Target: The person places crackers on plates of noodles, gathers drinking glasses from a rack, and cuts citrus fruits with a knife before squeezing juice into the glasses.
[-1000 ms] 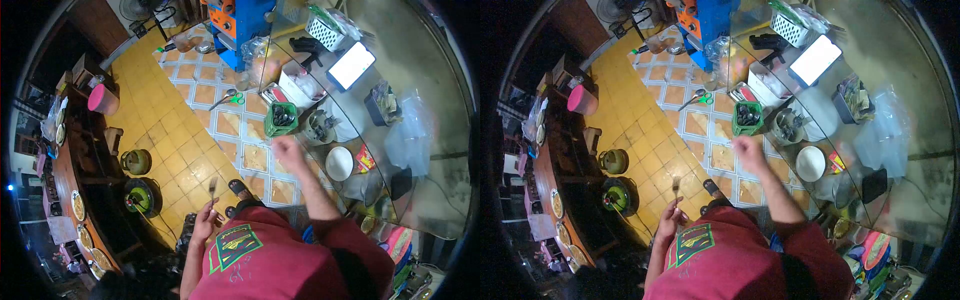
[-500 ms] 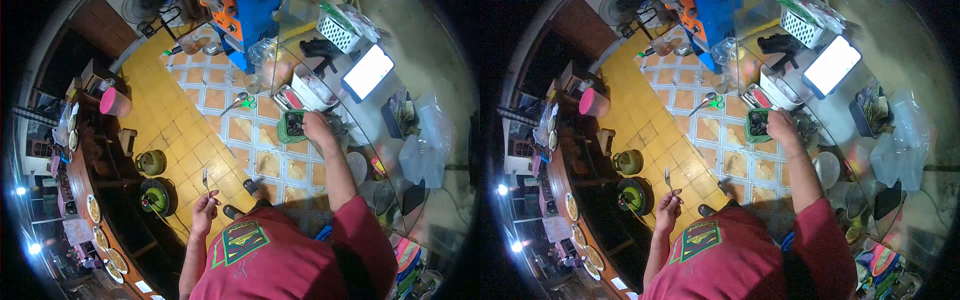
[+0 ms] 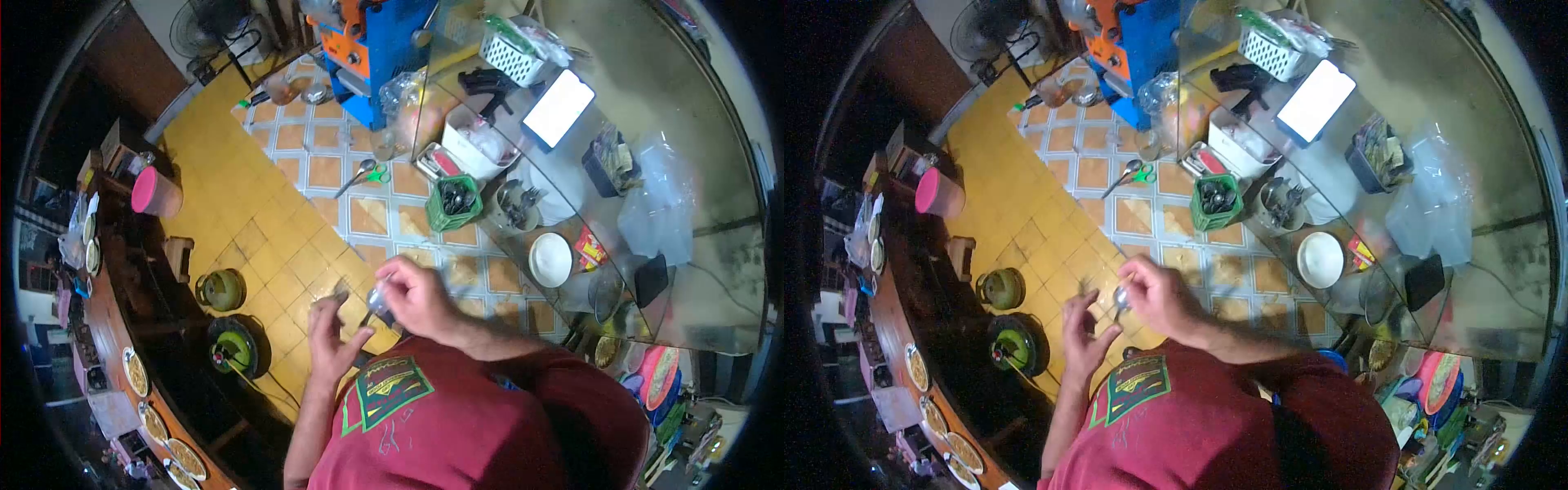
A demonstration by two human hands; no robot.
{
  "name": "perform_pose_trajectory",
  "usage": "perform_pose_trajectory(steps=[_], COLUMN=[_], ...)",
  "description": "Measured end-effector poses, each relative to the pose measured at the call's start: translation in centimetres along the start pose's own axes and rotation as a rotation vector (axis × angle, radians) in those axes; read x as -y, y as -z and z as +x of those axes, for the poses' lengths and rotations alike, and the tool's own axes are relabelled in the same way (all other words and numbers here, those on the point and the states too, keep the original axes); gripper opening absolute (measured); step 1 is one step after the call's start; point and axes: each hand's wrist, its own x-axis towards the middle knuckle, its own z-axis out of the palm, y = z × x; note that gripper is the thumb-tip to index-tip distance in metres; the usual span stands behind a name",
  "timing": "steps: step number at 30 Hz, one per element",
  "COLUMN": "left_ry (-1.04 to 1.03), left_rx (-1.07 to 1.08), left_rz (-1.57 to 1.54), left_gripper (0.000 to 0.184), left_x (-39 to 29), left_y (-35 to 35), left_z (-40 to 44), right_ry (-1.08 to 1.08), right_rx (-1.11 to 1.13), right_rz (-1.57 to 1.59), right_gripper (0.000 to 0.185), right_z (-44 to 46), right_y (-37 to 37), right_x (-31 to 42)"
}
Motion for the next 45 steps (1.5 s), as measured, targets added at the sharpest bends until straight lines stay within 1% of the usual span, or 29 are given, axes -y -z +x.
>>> perform_pose_trajectory(steps=[3,5,6,8,10,11,13,15,16,18,19,20,21,22,23,24,25,26,27,28,29,31,32,33,34,36,37,39,45], left_ry=[-0.147,0.449,0.519,0.631,0.731,0.764,0.733,0.708,0.759,0.654,0.514,0.507,0.583,0.556,0.551,0.536,0.52,0.504,0.532,0.56,0.543,0.566,0.587,0.576,0.568,0.572,0.572,0.515,0.419], left_rx=[0.17,0.168,0.249,0.241,0.27,0.283,0.293,0.282,0.316,0.383,0.461,0.488,0.495,0.459,0.391,0.322,0.248,0.201,0.123,0.057,0.04,-0.127,-0.219,-0.22,-0.287,-0.395,-0.389,-0.567,-0.655], left_rz=[0.055,-0.589,-0.686,-0.826,-1.032,-1.136,-1.243,-1.14,-0.99,-0.803,-0.833,-0.862,-0.88,-0.894,-0.955,-0.996,-1.04,-1.044,-1.06,-1.079,-1.086,-1.154,-1.185,-1.188,-1.217,-1.246,-1.257,-1.389,-1.334], left_gripper=[0.033,0.03,0.041,0.04,0.04,0.042,0.048,0.05,0.049,0.05,0.048,0.047,0.048,0.047,0.047,0.045,0.044,0.044,0.042,0.041,0.041,0.04,0.041,0.041,0.041,0.04,0.04,0.039,0.034], left_x=[4.8,3.9,3.9,3.9,3.9,3.2,3.2,3.2,2.0,2.1,3.6,3.9,3.7,4.9,4.8,4.5,4.3,4.4,4.6,4.7,4.8,5.2,5.4,5.4,5.6,5.4,5.0,4.5,6.3], left_y=[-0.7,-1.0,-0.5,-0.3,0.2,0.5,0.7,0.7,1.5,1.8,1.2,1.4,2.2,1.9,2.1,2.7,3.4,3.8,4.1,4.4,4.7,5.3,5.4,5.5,5.9,6.7,7.5,10.2,16.8], left_z=[-0.8,-1.2,-1.2,-1.2,-1.5,-1.1,-1.0,-1.5,-1.6,-2.9,-3.9,-4.5,-4.8,-5.4,-5.8,-6.1,-6.6,-7.2,-7.7,-8.1,-8.6,-9.8,-10.0,-10.1,-10.1,-10.4,-10.5,-11.9,-13.3], right_ry=[-0.244,-0.289,-0.056,0.141,-0.169,-0.154,-0.313,-0.367,-0.281,-0.237,-0.405,-0.322,-0.094,-0.045,-0.173,-0.045,0.037,-0.01,0.079,0.176,0.199,0.189,0.283,0.12,0.139,-0.179,-0.459,-0.529,-0.723], right_rx=[0.18,0.045,-0.113,-0.464,-0.304,-0.134,-0.058,0.017,0.107,0.151,0.018,-0.061,-0.029,-0.035,-0.128,-0.088,-0.181,-0.175,-0.348,-0.538,-0.531,-0.498,-0.371,-0.373,-0.309,-0.103,0.095,0.644,0.873], right_rz=[0.484,0.66,0.464,-0.402,-0.873,-1.004,-1.207,-1.271,-1.357,-1.322,-1.294,-1.29,-1.191,-1.046,-0.821,-0.921,-0.776,-0.798,-0.706,-0.852,-0.851,0.072,0.116,0.189,0.33,0.475,0.588,0.726,0.822], right_gripper=[0.019,0.019,0.017,0.005,0.013,0.02,0.024,0.031,0.033,0.036,0.038,0.038,0.036,0.033,0.028,0.025,0.026,0.026,0.028,0.027,0.027,0.027,0.026,0.028,0.03,0.033,0.037,0.035,0.043], right_z=[-0.5,1.4,3.3,7.8,11.0,12.3,12.8,14.1,15.0,15.3,15.0,14.9,14.5,15.1,14.6,15.3,15.6,15.2,15.3,15.2,15.4,16.1,16.3,14.3,14.7,11.7,9.1,3.9,-1.6], right_y=[-2.2,0.5,2.9,9.4,13.3,14.7,13.5,14.7,16.7,16.3,16.0,16.2,17.0,18.8,18.5,21.2,21.9,21.3,20.9,20.0,18.5,13.8,10.9,5.2,1.9,-5.9,-9.8,-18.3,-23.9], right_x=[-1.9,-5.6,-7.9,-11.5,-11.5,-13.1,-10.4,-14.6,-19.6,-19.3,-18.8,-18.8,-19.5,-22.5,-21.9,-25.5,-27.1,-24.3,-23.4,-21.2,-19.0,-13.8,-12.1,-6.5,-7.0,-4.4,-0.8,2.7,4.6])
